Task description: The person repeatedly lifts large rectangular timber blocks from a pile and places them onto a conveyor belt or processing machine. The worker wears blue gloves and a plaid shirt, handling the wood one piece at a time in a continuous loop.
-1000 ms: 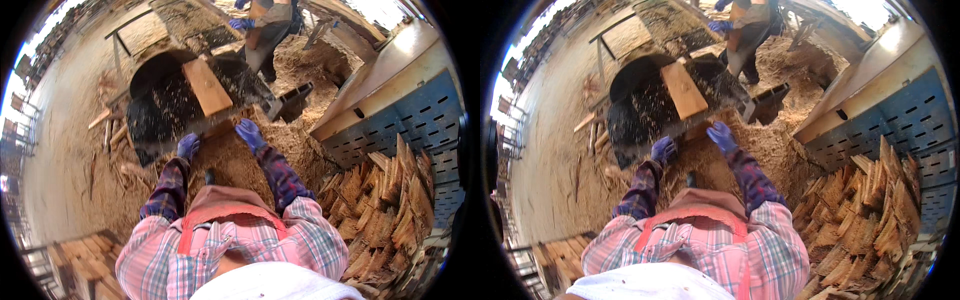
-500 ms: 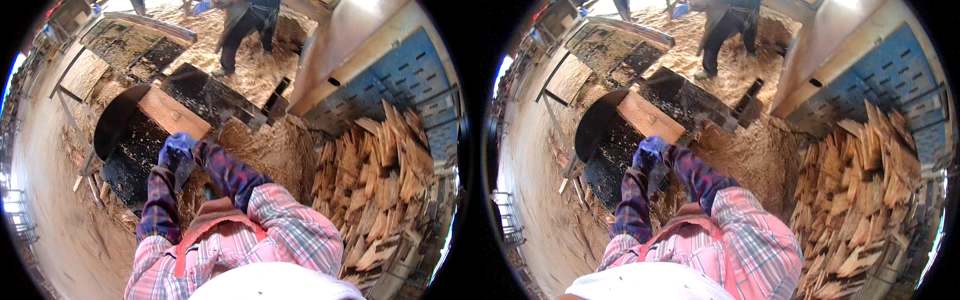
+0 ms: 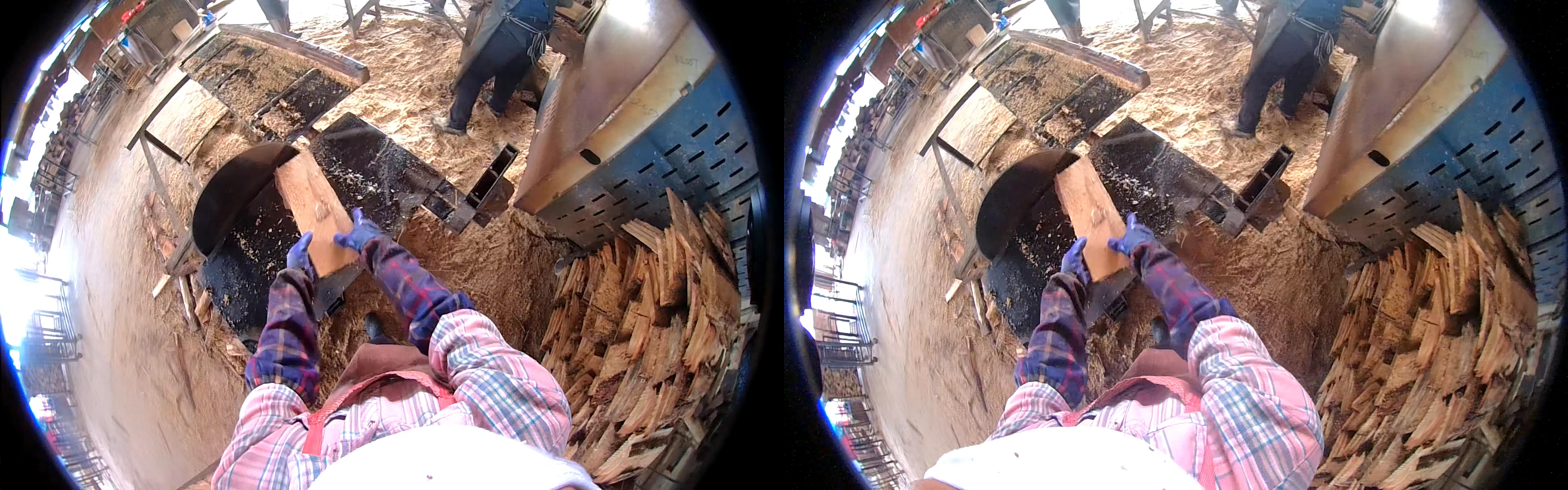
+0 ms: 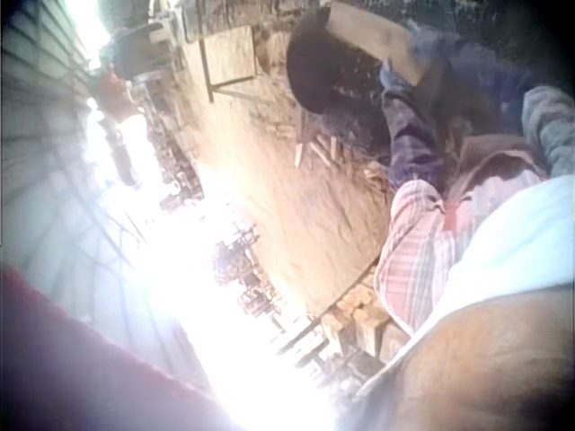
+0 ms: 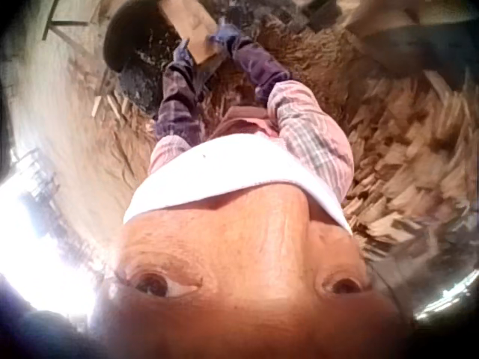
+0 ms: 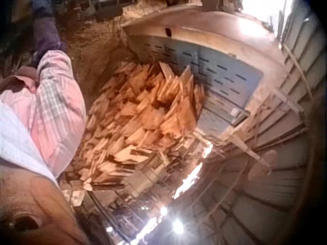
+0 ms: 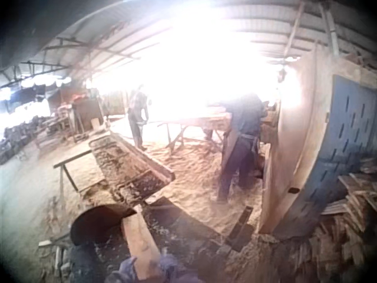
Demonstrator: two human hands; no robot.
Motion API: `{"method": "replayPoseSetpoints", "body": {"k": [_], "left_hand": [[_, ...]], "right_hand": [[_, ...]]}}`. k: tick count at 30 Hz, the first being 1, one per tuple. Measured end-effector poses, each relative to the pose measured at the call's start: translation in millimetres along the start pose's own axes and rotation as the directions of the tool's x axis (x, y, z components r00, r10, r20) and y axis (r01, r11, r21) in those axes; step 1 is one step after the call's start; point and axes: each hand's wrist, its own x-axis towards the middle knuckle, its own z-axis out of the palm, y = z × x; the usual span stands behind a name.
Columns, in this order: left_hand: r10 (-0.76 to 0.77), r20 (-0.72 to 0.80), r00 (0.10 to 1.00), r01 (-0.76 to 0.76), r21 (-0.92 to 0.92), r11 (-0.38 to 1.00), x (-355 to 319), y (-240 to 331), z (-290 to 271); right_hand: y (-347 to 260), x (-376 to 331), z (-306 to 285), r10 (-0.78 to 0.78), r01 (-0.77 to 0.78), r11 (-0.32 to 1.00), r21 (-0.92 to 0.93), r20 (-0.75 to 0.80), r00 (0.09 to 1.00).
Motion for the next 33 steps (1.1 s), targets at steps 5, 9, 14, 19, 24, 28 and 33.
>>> {"method": "replayPoseSetpoints", "body": {"k": [5,9,14,19,24,28,33], "left_hand": [[0.474,-0.093,0.876,-0.352,0.549,0.758,-32,-17,31],[0.864,0.336,0.375,-0.756,0.651,0.075,-39,-4,141],[0.544,0.675,0.499,-0.757,0.034,0.652,-194,-67,348],[0.185,0.890,0.416,-0.664,0.158,0.731,-210,-184,375],[-0.267,0.799,0.539,-0.628,0.593,0.505,-208,-267,289],[-0.453,0.634,0.627,-0.591,0.766,0.254,-209,-290,214],[-0.408,0.539,0.737,-0.545,0.831,0.113,-229,-256,168]], "right_hand": [[-1,-47,-16,-0.193,-0.136,0.638,0.758,0.328,0.925],[-46,-141,-136,-0.387,0.241,0.527,0.815,-0.022,0.922],[-13,-322,-271,-0.277,0.718,0.498,0.486,-0.696,0.663],[39,-529,-399,0.121,0.714,0.572,0.403,-0.903,0.412],[100,-646,-467,0.302,0.969,0.246,-0.030,-0.947,-0.106],[206,-539,-318,0.353,0.690,0.370,0.623,-0.781,0.516],[147,-433,-135,0.227,0.034,0.602,0.798,-0.212,0.951]]}}
